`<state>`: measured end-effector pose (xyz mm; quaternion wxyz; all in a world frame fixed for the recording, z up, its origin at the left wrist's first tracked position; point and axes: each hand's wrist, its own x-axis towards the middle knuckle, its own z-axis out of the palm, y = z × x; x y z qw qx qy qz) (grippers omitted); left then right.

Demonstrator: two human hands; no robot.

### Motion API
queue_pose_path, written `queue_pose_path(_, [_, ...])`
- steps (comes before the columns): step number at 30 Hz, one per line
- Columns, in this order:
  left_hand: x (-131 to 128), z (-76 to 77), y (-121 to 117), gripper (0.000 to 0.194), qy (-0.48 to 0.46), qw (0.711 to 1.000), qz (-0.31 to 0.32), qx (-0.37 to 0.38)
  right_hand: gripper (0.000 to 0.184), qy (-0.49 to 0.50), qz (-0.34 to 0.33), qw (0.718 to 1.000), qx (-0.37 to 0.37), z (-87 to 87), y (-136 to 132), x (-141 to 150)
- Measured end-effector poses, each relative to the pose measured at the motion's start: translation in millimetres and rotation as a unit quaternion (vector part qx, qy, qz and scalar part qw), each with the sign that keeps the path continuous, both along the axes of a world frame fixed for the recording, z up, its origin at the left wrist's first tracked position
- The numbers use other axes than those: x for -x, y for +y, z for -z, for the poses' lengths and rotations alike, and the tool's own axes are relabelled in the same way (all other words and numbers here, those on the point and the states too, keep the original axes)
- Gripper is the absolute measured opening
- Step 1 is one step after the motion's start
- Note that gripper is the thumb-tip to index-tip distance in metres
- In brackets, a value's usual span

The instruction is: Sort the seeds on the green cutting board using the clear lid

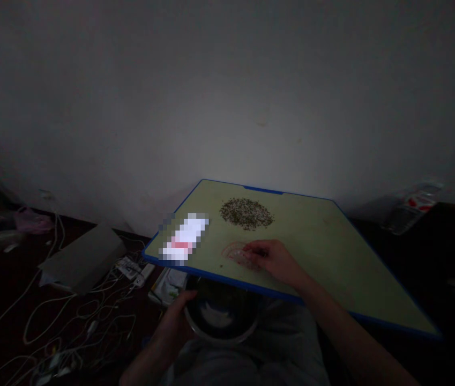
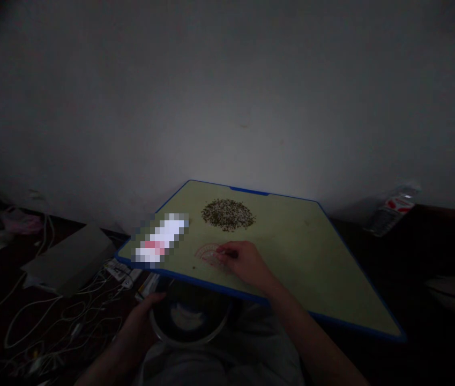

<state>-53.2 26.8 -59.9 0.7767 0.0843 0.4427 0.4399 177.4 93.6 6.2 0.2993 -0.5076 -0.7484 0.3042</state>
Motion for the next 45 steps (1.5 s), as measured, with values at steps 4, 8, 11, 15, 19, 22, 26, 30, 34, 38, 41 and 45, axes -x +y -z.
queue_pose_path(4, [2.2, -5.2, 0.4, 0.041, 0.063, 0.998, 0.007, 0.021, 0.024, -0.014, 0.000, 1.000, -0.010, 3.9, 5.4, 2.8])
queue_pose_path(8, [0.3, -13.8, -1.7, 0.038, 0.065, 0.998, 0.002, 0.016, 0.025, -0.009, -0.046, 0.999, 0.018, -1.1, -1.2, 3.8])
queue_pose_path(11, [-0.6, -15.9, -2.1, 0.030, 0.071, 0.997, -0.004, 0.021, 0.023, 0.009, -0.071, 0.997, 0.037, -3.7, -6.5, 4.1])
queue_pose_path(15, [-0.7, -16.1, -1.4, 0.018, 0.049, 0.998, 0.012, 0.026, 0.022, 0.038, -0.084, 0.994, 0.062, -3.9, -10.2, 6.4])
queue_pose_path(19, [-1.9, -14.6, -3.1, 0.026, 0.052, 0.999, 0.003, 0.012, 0.022, 0.036, -0.087, 0.994, 0.058, -5.8, -13.1, 7.9])
queue_pose_path(22, [-2.2, -10.7, -4.6, 0.028, 0.047, 0.999, 0.003, 0.009, 0.023, 0.038, -0.086, 0.994, 0.054, -6.4, -14.3, 6.9])
queue_pose_path(26, [-0.7, -3.9, -4.1, 0.033, 0.012, 1.000, 0.013, -0.003, 0.026, 0.040, -0.078, 0.995, 0.057, -7.0, -9.7, -0.2])
queue_pose_path(30, [-3.6, -4.9, -4.9, 0.039, 0.008, 1.000, 0.028, -0.009, 0.029, 0.032, -0.024, 0.999, -0.006, -14.0, 12.4, -19.6])
queue_pose_path(34, [-11.2, -11.2, -11.4, 0.044, 0.056, 0.998, 0.036, -0.004, 0.035, 0.036, 0.079, 0.995, -0.042, -21.1, 51.5, -45.0])
queue_pose_path(38, [-14.0, -8.0, -16.8, 0.044, 0.111, 0.993, 0.047, -0.012, 0.036, 0.051, 0.152, 0.986, -0.042, -17.7, 82.6, -63.4])
queue_pose_path(41, [-12.9, 0.9, -16.4, 0.038, 0.111, 0.994, 0.023, -0.002, 0.036, 0.084, 0.192, 0.976, -0.054, -9.9, 88.9, -74.2])
queue_pose_path(45, [-14.4, 8.4, -14.3, 0.026, 0.110, 0.994, 0.005, -0.006, 0.039, 0.077, 0.226, 0.969, -0.068, -0.5, 86.4, -90.5])
